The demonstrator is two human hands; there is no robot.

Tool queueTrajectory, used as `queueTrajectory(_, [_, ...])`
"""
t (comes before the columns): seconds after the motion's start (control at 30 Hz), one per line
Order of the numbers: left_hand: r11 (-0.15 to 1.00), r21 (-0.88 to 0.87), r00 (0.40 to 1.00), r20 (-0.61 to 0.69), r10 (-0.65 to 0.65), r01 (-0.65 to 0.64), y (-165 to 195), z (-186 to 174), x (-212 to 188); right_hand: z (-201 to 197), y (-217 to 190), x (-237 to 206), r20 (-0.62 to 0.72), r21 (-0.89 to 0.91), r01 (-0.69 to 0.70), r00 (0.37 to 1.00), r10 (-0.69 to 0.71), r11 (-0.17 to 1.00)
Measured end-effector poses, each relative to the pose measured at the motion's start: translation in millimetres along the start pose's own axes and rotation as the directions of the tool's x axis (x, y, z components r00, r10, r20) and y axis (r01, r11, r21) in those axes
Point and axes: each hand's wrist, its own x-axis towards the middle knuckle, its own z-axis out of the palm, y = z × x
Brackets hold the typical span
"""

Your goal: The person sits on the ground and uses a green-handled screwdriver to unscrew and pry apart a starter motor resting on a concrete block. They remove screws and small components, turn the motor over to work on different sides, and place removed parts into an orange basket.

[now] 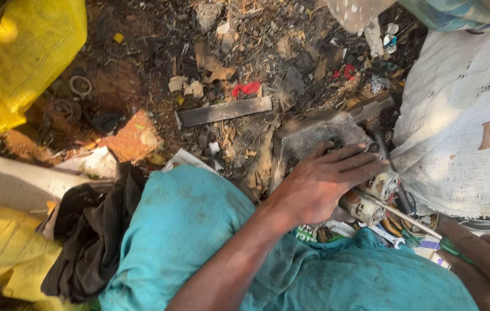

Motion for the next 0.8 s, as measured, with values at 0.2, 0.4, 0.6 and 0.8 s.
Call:
queueTrajectory(0.2, [0.995, -0.082, 0.998, -0.028, 0.052, -0.054, 2.9, -6.1, -2.4, -62.8, -44.8, 21.5, 0.363, -0.520, 0.216, 0.932, -0.015, 0.826])
queueTrajectory(0.4, [0.995, -0.061, 0.995, -0.065, 0.069, -0.073, 10.5, -12.2, -3.9, -75.0, -52.7, 52.6, 0.704, 0.284, -0.887, 0.451, 0.549, 0.364])
queueTrajectory(0.6, [0.998, -0.058, 1.000, -0.009, 0.016, -0.016, -6.8, 12.0, -1.6, -28.9, -22.2, 30.0, 0.664, 0.327, -0.927, 0.365, 0.653, 0.186])
queueTrajectory(0.8, [0.996, -0.080, 0.999, -0.012, 0.045, -0.046, -4.3, 9.5, -4.5, -29.4, -31.4, 8.9, 0.191, -0.303, 0.095, 0.981, -0.037, 0.948])
